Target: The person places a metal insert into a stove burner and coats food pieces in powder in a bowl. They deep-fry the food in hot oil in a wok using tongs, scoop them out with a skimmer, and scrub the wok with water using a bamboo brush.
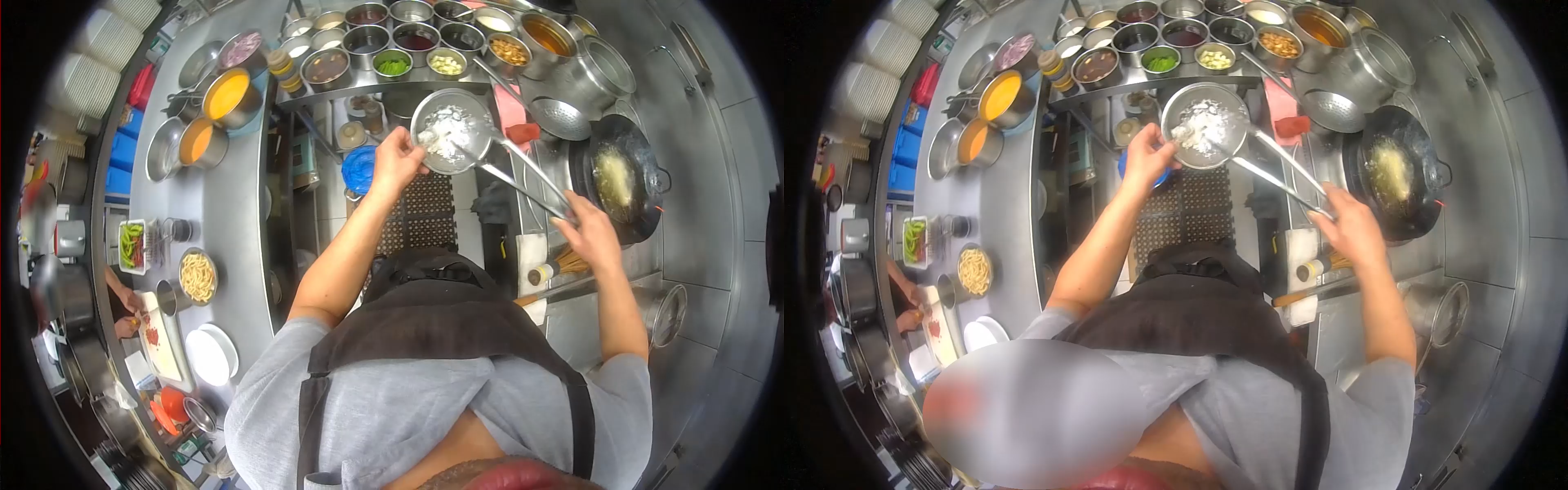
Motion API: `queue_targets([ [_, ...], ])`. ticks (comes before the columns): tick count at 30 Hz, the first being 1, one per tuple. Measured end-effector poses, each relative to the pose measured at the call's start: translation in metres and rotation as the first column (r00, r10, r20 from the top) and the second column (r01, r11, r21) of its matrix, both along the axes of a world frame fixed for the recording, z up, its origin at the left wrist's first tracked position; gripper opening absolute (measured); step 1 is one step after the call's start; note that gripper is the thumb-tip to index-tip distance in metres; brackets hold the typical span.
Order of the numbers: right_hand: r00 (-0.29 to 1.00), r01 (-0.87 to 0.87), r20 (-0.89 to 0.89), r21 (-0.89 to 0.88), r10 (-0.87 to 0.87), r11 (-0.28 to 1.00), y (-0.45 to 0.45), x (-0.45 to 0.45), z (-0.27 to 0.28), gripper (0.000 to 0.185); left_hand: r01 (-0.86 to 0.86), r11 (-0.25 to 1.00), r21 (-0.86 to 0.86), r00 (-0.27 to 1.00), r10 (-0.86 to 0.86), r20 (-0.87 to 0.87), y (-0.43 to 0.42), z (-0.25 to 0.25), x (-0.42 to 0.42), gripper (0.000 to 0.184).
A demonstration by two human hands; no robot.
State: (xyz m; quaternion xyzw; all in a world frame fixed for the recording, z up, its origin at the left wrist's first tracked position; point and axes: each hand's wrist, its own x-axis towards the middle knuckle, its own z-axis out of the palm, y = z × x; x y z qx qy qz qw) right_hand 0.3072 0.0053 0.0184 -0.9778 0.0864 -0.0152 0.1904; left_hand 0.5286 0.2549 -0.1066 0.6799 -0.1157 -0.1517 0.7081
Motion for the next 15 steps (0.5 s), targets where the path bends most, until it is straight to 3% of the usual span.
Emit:
queue_targets([
  [4,0.986,-0.169,-0.023,-0.127,0.167,0.978,0.032,0.030,-0.021,0.042,0.011,0.996,0.087,0.999,-0.014,0.030,0.029,0.004,-0.004,0.015],
  [9,0.979,-0.199,-0.044,-0.025,0.198,0.980,0.055,0.043,-0.008,0.041,-0.052,0.996,0.073,0.997,0.056,-0.048,0.073,-0.008,-0.003,0.014],
  [11,0.973,-0.224,0.048,-0.018,0.225,0.974,0.058,0.046,-0.010,0.043,-0.102,0.994,0.024,0.995,0.103,-0.006,0.088,-0.010,-0.004,0.014],
  [15,0.972,-0.234,-0.065,-0.114,0.228,0.966,0.072,0.057,-0.018,0.046,-0.135,0.990,0.039,0.990,0.136,-0.025,0.109,-0.002,-0.009,0.015],
])
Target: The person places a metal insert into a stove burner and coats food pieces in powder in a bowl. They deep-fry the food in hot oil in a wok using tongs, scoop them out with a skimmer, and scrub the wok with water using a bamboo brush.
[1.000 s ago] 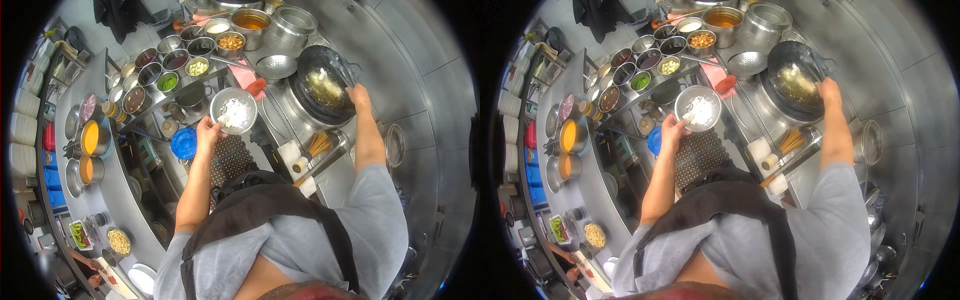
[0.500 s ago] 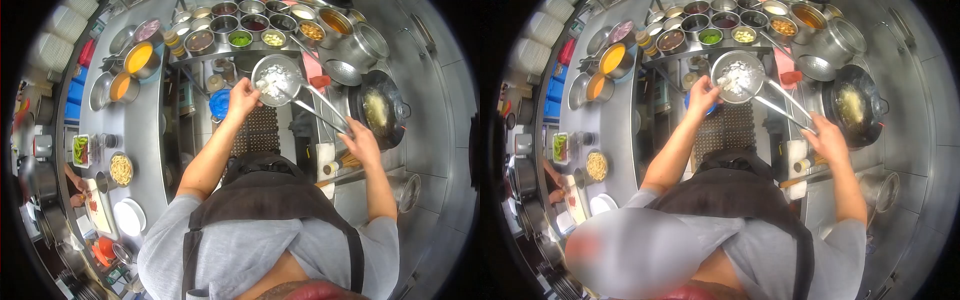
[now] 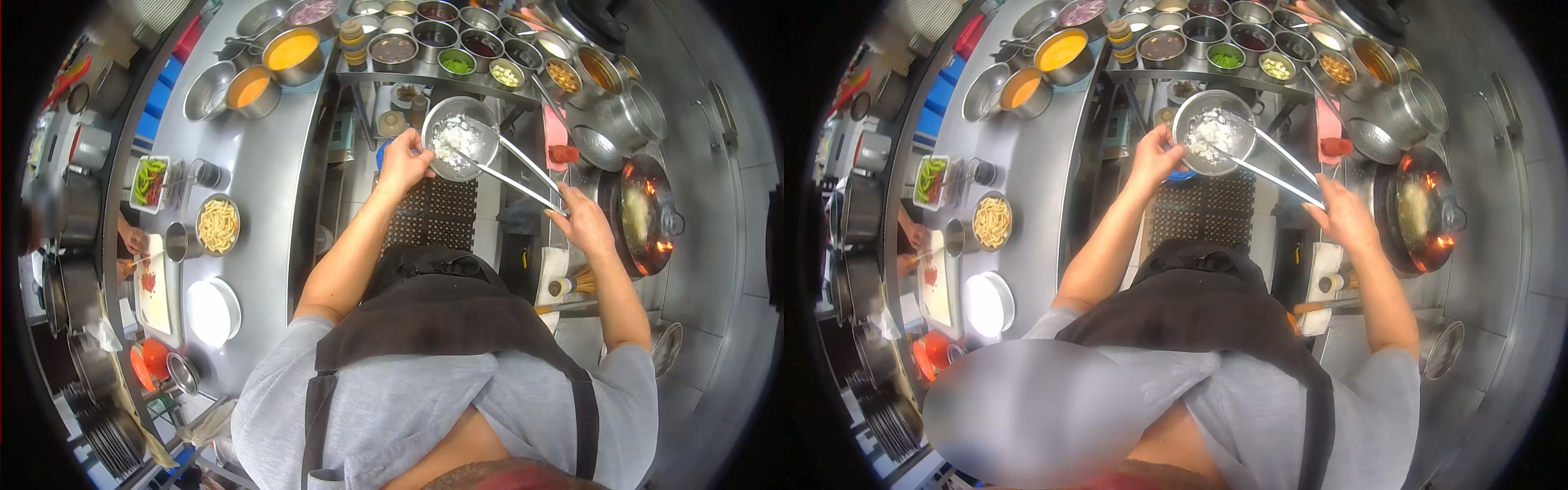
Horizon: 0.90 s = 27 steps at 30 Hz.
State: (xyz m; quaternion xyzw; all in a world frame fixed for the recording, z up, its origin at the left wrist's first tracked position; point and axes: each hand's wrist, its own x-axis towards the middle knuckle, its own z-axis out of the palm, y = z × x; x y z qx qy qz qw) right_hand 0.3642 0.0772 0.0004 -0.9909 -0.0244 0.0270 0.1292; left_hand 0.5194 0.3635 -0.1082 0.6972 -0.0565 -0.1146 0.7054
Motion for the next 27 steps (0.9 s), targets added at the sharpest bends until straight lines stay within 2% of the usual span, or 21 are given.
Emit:
queue_targets([
  [2,0.999,-0.035,0.020,-0.028,0.036,0.999,0.004,0.007,-0.003,0.046,0.012,0.992,0.128,1.000,-0.015,0.021,0.009,0.000,-0.001,0.016],
  [4,0.990,-0.133,0.050,0.037,0.131,0.990,0.004,0.014,-0.009,0.045,-0.014,0.992,0.122,1.000,0.013,0.010,0.016,0.003,-0.006,0.016],
  [6,0.992,-0.127,0.011,0.074,0.127,0.989,0.009,0.015,-0.010,0.045,-0.014,0.994,0.105,0.988,-0.003,0.154,0.022,0.001,-0.007,0.016],
  [7,0.992,-0.116,-0.029,0.105,0.120,0.988,0.011,0.015,-0.010,0.044,-0.014,0.994,0.106,0.988,-0.003,0.155,0.024,-0.003,-0.006,0.016],
  [11,0.983,-0.179,0.054,0.099,0.174,0.979,0.011,0.011,-0.008,0.044,-0.026,0.998,0.062,0.996,0.020,0.086,0.027,0.001,-0.004,0.017],
  [13,0.993,-0.095,-0.056,0.147,0.104,0.985,0.010,0.010,0.001,0.044,-0.039,0.997,0.066,0.998,0.036,0.050,0.022,0.006,-0.004,0.018],
  [14,0.994,-0.086,-0.052,0.146,0.095,0.985,0.006,0.008,0.002,0.044,-0.035,0.996,0.082,0.999,0.034,0.017,0.017,0.005,0.000,0.012],
  [16,0.995,-0.078,0.080,0.167,0.066,0.983,-0.008,0.001,0.005,0.047,-0.015,0.996,0.092,1.000,0.017,-0.016,0.005,-0.003,0.007,0.011],
  [17,0.995,-0.063,0.081,0.162,0.050,0.985,-0.014,-0.004,0.008,0.047,-0.026,0.997,0.076,1.000,0.027,-0.015,-0.002,-0.013,0.012,0.011],
  [19,0.993,0.029,0.102,0.213,-0.052,0.977,-0.028,-0.015,0.018,0.046,-0.032,0.999,0.019,0.997,0.033,-0.063,-0.019,-0.012,0.015,0.010],
  [22,0.969,0.186,0.110,0.274,-0.223,0.944,-0.047,-0.041,0.034,0.044,0.065,0.994,-0.084,0.995,-0.070,-0.064,-0.048,-0.022,0.018,0.011],
  [24,0.913,0.395,-0.015,0.279,-0.407,0.875,-0.070,-0.066,0.047,0.051,0.131,0.988,-0.078,0.988,-0.137,-0.072,-0.066,-0.021,0.012,0.014],
  [27,0.810,0.539,0.116,0.237,-0.574,0.808,-0.131,-0.114,0.030,0.051,0.186,0.967,-0.176,0.968,-0.210,-0.134,-0.092,-0.033,-0.001,0.012],
])
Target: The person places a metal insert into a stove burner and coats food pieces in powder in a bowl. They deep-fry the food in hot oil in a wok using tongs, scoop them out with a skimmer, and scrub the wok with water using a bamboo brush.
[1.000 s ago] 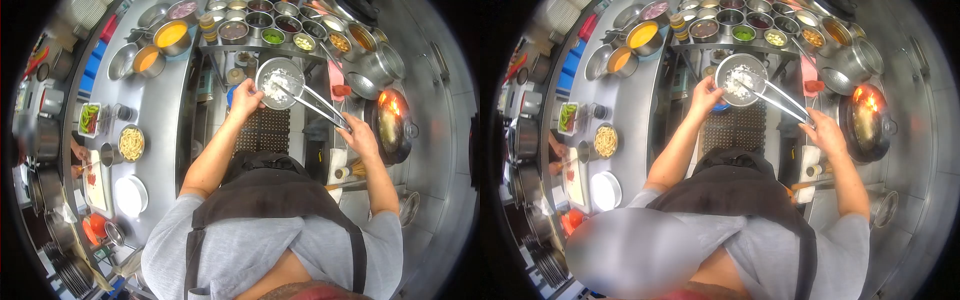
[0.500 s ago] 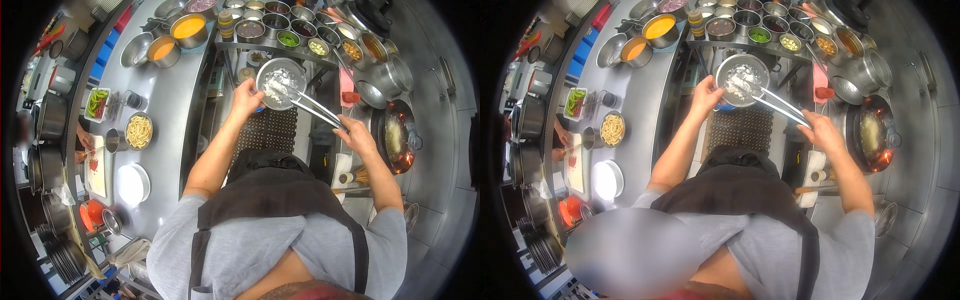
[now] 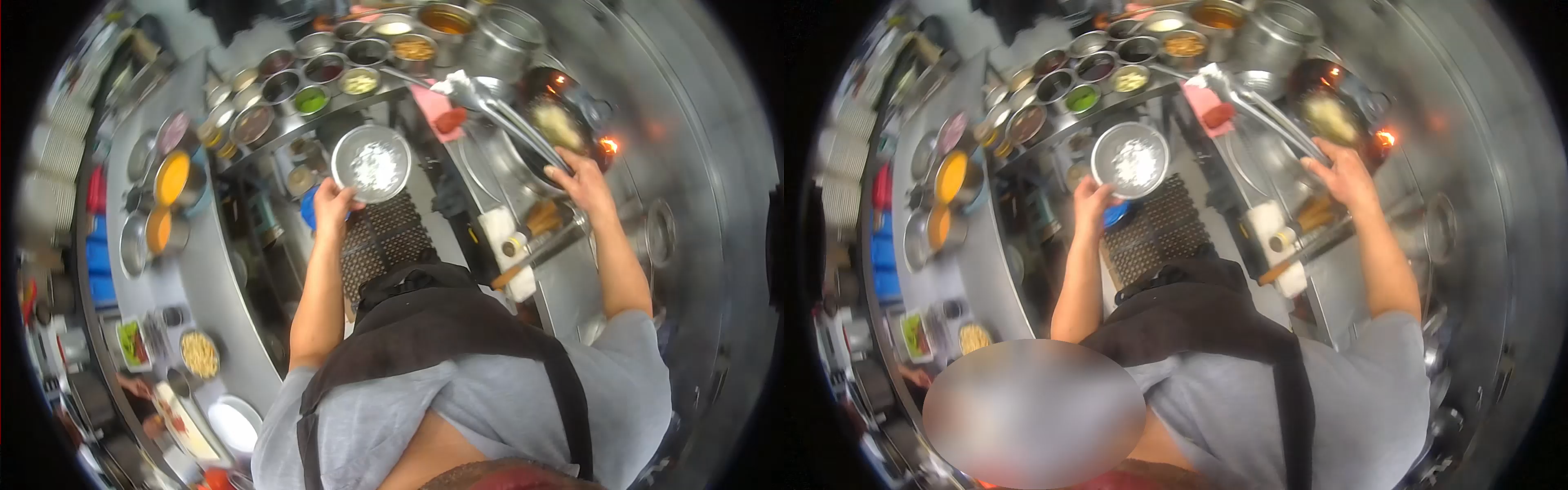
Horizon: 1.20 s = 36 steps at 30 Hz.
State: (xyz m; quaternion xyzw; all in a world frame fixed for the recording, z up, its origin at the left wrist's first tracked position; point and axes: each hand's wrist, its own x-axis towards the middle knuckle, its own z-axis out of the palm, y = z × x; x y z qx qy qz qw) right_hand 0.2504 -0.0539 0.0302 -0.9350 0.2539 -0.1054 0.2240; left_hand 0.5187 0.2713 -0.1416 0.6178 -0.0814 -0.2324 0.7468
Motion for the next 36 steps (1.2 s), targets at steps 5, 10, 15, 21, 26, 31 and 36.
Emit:
queue_targets([
  [5,0.954,0.265,-0.068,-0.274,-0.293,0.925,-0.096,-0.044,-0.037,0.044,0.055,0.997,0.045,0.992,-0.049,-0.116,0.000,-0.027,-0.023,0.012],
  [10,0.813,0.368,-0.297,-0.405,-0.501,0.837,-0.126,-0.043,-0.083,0.044,-0.019,0.995,0.099,0.987,0.034,-0.160,0.027,-0.047,-0.031,0.009],
  [15,0.893,0.429,-0.005,-0.298,-0.451,0.853,-0.179,-0.064,-0.137,0.062,-0.123,0.950,0.287,0.972,0.174,-0.158,0.084,-0.041,-0.044,0.028],
  [21,0.951,0.308,-0.101,0.234,-0.292,0.922,-0.011,0.048,-0.103,0.047,-0.454,0.839,0.301,0.874,0.485,-0.035,0.177,-0.081,-0.098,0.018],
  [26,0.910,-0.407,-0.010,0.159,0.414,0.899,0.103,0.130,-0.195,0.040,-0.591,0.726,0.351,0.745,0.658,-0.107,0.261,-0.063,-0.166,0.021],
  [31,0.725,-0.623,-0.324,0.067,0.607,0.780,0.225,0.146,-0.224,0.043,-0.778,0.503,0.377,0.501,0.858,-0.111,0.331,-0.069,-0.237,0.021],
  [36,0.532,-0.640,-0.631,0.137,0.565,0.756,0.256,0.135,-0.241,0.041,-0.894,0.235,0.382,0.207,0.972,-0.112,0.374,-0.074,-0.321,0.019],
])
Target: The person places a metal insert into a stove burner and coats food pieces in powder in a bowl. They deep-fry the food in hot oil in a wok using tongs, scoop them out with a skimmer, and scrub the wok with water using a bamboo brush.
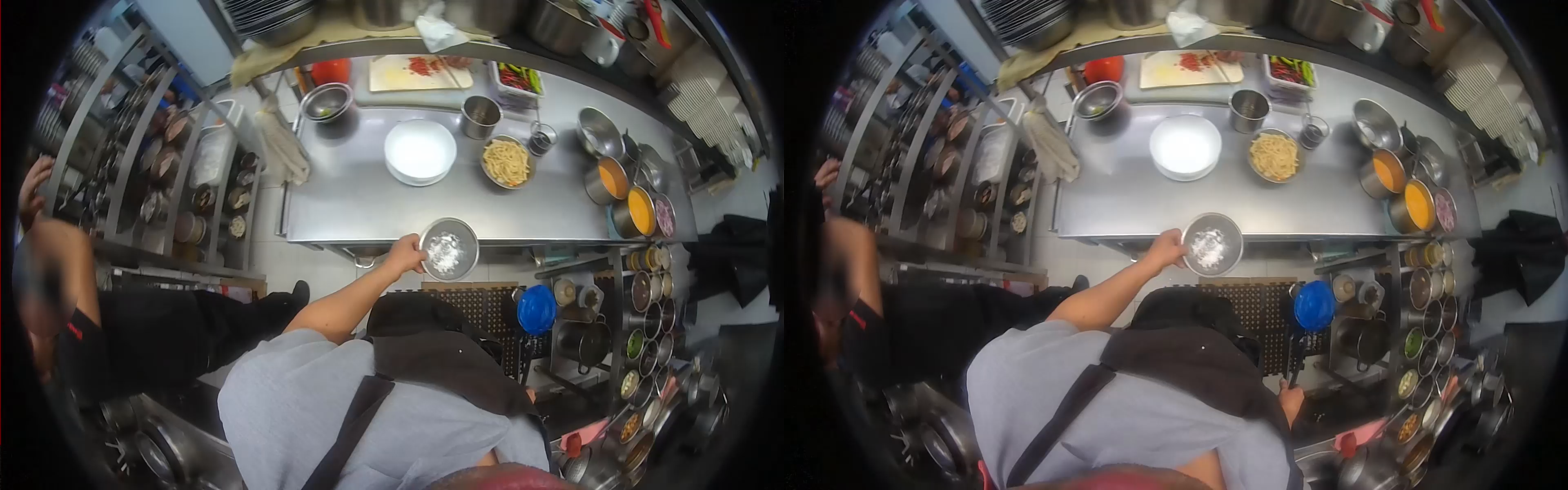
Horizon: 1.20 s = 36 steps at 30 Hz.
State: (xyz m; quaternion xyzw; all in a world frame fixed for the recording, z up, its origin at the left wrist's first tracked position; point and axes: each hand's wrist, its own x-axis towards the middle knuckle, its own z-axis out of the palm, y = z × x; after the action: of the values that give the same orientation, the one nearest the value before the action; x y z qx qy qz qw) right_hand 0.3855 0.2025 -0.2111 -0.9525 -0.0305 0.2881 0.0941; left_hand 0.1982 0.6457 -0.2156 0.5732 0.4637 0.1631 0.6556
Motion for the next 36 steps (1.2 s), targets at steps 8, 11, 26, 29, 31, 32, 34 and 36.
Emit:
queue_targets([
  [8,0.975,-0.219,0.046,0.044,0.217,0.975,-0.020,-0.005,-0.063,0.045,-0.386,0.918,-0.089,0.921,0.389,0.021,-0.026,0.015,-0.124,0.019],
  [11,0.993,-0.090,-0.060,0.177,0.102,0.980,-0.037,-0.002,-0.116,0.052,-0.406,0.907,-0.114,0.912,0.411,0.022,-0.037,0.040,-0.148,0.019],
  [26,0.975,-0.113,-0.187,0.028,0.116,0.993,-0.078,-0.079,-0.159,0.051,-0.615,0.781,-0.111,0.775,0.624,0.099,-0.007,0.068,-0.195,0.011],
  [29,0.981,-0.110,-0.158,0.008,0.110,0.994,-0.092,-0.071,-0.161,0.051,-0.626,0.775,-0.088,0.769,0.632,0.100,0.006,0.078,-0.190,0.013],
  [31,0.985,-0.107,-0.141,-0.008,0.105,0.994,-0.101,-0.069,-0.163,0.052,-0.621,0.779,-0.085,0.766,0.627,0.140,0.013,0.086,-0.191,0.013],
  [32,0.985,-0.109,-0.137,-0.018,0.105,0.994,-0.104,-0.068,-0.165,0.052,-0.623,0.777,-0.088,0.765,0.629,0.137,0.020,0.086,-0.193,0.013],
  [34,0.986,-0.112,-0.128,-0.041,0.106,0.993,-0.107,-0.067,-0.165,0.052,-0.603,0.794,-0.078,0.770,0.605,0.201,0.034,0.082,-0.195,0.015],
  [36,0.991,-0.129,-0.045,-0.053,0.126,0.990,-0.103,-0.068,-0.168,0.051,-0.606,0.789,-0.102,0.760,0.612,0.220,0.050,0.079,-0.197,0.016],
])
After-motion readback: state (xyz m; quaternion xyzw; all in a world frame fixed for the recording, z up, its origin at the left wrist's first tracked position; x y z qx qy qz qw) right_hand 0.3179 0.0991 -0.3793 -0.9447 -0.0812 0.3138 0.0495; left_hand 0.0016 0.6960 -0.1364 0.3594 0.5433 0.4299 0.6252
